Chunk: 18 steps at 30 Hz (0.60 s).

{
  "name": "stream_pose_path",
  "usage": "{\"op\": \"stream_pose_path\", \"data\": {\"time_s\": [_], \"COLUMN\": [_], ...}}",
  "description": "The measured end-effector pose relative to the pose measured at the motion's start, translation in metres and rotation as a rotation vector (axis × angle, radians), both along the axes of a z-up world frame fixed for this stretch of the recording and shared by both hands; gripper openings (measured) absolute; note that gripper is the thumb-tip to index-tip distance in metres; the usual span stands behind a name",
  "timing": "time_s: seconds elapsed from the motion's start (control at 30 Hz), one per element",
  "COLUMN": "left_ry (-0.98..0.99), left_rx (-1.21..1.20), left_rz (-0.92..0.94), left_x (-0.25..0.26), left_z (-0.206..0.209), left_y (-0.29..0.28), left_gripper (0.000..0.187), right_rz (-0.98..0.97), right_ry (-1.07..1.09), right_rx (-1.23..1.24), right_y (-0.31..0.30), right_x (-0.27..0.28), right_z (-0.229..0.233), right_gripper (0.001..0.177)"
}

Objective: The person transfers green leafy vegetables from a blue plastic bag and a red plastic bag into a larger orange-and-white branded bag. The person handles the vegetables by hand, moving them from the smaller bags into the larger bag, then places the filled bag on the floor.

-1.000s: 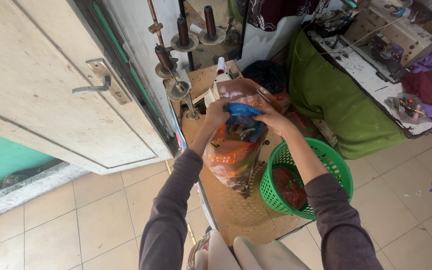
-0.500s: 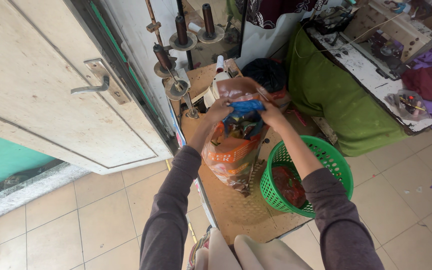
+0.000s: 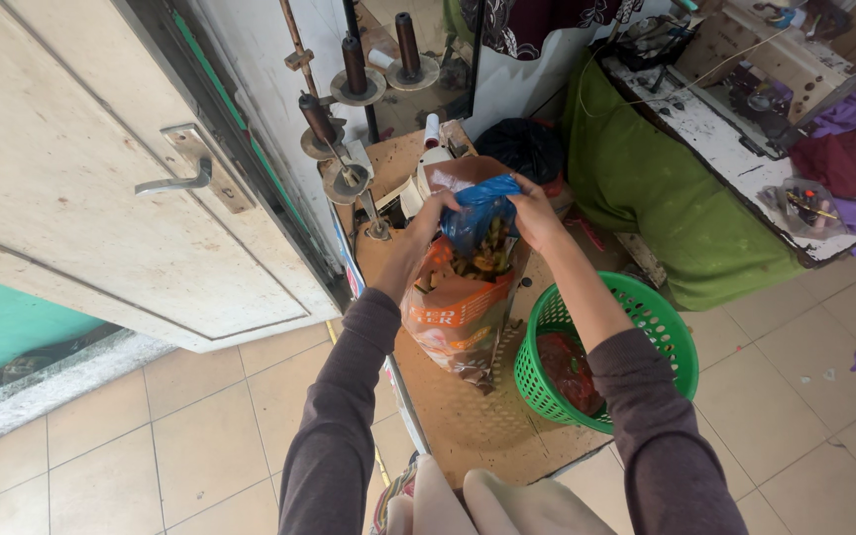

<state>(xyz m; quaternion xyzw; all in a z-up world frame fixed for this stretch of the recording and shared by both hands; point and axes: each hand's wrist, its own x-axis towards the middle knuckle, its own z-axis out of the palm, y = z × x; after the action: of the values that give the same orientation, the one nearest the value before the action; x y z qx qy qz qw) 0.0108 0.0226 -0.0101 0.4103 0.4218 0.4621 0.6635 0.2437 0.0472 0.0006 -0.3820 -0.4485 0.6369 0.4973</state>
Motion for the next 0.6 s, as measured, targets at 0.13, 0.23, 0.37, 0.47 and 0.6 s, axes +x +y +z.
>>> {"op": "stream_pose_path", "data": {"time_s": [0.13,0.23,0.37,0.47,0.6], "left_ry": [0.768,1.102,0.807,0.628,0.457], "left_rx": [0.392,0.539,0.584,0.442,0.219], "left_rz": [-0.115,0.014,0.134,0.1,0.003], "left_x": [0.013,0.013,-0.006,-0.011,-0.001], "left_z": [0.011,-0.023,-0.063,-0.067,-0.044], "left_y": [-0.001,0.017,0.042,0.045,0.035], "left_gripper": [0.057,0.042,0.047,0.046,0.045], "right_rz": [0.007,0.11,0.168,0.255,0.21], "right_ry": [0.058,0.071,-0.608,-0.975,-1.25], "right_rx": [-0.083,-0.03,0.133,0.711,0.313], "right_y": [0.006,0.002,-0.02,-0.027,-0.014], "right_x": [-0.004,-0.006,0.0,0.002,0.001], "right_z": [0.002,0.008,0.032,0.033,0.008], "right_gripper": [0.033,0.036,0.062,0.056,0.04]}}
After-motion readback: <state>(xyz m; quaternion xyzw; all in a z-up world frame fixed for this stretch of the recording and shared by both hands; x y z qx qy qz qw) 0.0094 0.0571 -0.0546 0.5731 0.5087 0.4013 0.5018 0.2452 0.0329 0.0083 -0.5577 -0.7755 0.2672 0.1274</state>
